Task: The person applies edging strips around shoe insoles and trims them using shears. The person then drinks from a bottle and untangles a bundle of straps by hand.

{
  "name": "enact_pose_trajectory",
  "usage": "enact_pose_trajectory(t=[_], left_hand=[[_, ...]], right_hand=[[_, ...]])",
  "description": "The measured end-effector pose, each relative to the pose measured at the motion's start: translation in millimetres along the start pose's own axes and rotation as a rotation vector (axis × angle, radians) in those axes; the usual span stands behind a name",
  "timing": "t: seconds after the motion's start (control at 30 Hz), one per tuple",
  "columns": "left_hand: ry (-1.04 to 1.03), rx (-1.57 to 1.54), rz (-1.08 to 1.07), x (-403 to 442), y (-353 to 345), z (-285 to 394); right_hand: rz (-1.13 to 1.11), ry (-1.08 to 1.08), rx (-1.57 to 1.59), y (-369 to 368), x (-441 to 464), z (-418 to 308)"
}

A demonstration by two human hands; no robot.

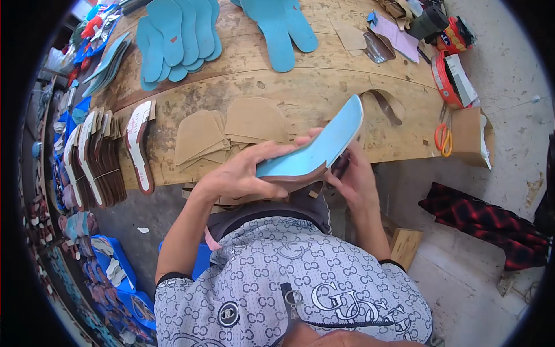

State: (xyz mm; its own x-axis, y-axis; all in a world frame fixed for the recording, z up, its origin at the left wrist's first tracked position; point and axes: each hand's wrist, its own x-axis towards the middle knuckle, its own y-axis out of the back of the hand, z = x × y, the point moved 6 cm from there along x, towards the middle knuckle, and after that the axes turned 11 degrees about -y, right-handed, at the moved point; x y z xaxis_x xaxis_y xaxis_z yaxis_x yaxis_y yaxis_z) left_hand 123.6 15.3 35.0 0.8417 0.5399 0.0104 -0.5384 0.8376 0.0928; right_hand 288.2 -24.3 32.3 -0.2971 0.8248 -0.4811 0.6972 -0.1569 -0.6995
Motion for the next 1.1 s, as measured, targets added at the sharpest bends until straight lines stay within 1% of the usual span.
enact_pose_trajectory(t=[0.03, 0.07, 0.1, 0.13, 0.17, 0.2, 0.23, 0.33, 0.37, 0.43, 0.53, 0.57, 0.67, 0.7, 0.77, 0.8, 0.83, 0.87, 0.93, 0.97, 1.07, 1.1], left_hand=[[0.056, 0.086, -0.003, 0, 3, -5], [0.11, 0.172, -0.007, -1, 6, -10], [0.046, 0.213, 0.018, 5, 3, -5], [0.054, 0.254, 0.033, 8, 1, 0], [0.058, 0.299, 0.05, 12, -2, 9], [0.063, 0.345, 0.067, 18, -6, 20], [-0.019, 0.491, 0.112, 26, -10, 31], [-0.043, 0.559, 0.151, 38, -9, 51], [-0.084, 0.476, 0.14, 40, -10, 55], [-0.163, 0.302, 0.114, 43, -10, 61], [0.026, 0.248, -0.099, 45, -19, 67], [0.001, 0.298, -0.092, 45, -20, 68], [0.192, 0.454, -0.192, 48, -16, 66], [0.191, 0.438, -0.191, 48, -15, 66], [0.183, 0.41, -0.197, 51, -13, 59], [0.107, 0.344, -0.167, 54, -14, 52], [0.034, 0.276, -0.139, 56, -16, 39], [-0.036, 0.204, -0.112, 57, -17, 31], [0.048, 0.07, -0.185, 60, -16, 17], [0.088, 0.013, -0.211, 58, -14, 12], [0.205, -0.134, -0.268, 45, -5, -3], [0.215, -0.185, -0.22, 40, -1, -3]], right_hand=[[-0.088, 0.012, -0.037, -3, -5, -1], [-0.047, 0.063, -0.166, -3, -8, 1], [-0.001, 0.117, -0.291, -3, -12, 6], [0.049, 0.174, -0.413, -5, -15, 9], [0.091, 0.156, -0.278, -5, -14, 9], [0.08, 0.218, -0.316, -7, -10, 11], [0.071, 0.28, -0.353, -5, -4, 17], [0.05, 0.429, -0.339, -6, -2, 8], [0.047, 0.32, -0.215, -1, -6, 0], [0.227, 0.324, -0.08, -5, -17, -21], [0.331, 0.456, -0.18, 32, -6, -26], [0.36, 0.487, -0.197, 41, -6, -29], [0.388, 0.537, -0.173, 48, -12, -44], [0.382, 0.556, -0.25, 34, -18, -55], [0.321, 0.526, -0.234, 38, -10, -59], [0.293, 0.512, -0.227, 41, -7, -63], [0.223, 0.461, -0.289, 40, -4, -66], [0.258, 0.461, -0.422, 42, 3, -68], [0.334, 0.445, -0.682, 57, 25, -59], [0.412, 0.547, -0.897, 67, 32, -54], [0.48, 0.563, -0.821, 59, 11, -43], [0.39, 0.45, -0.748, 52, 4, -36]])
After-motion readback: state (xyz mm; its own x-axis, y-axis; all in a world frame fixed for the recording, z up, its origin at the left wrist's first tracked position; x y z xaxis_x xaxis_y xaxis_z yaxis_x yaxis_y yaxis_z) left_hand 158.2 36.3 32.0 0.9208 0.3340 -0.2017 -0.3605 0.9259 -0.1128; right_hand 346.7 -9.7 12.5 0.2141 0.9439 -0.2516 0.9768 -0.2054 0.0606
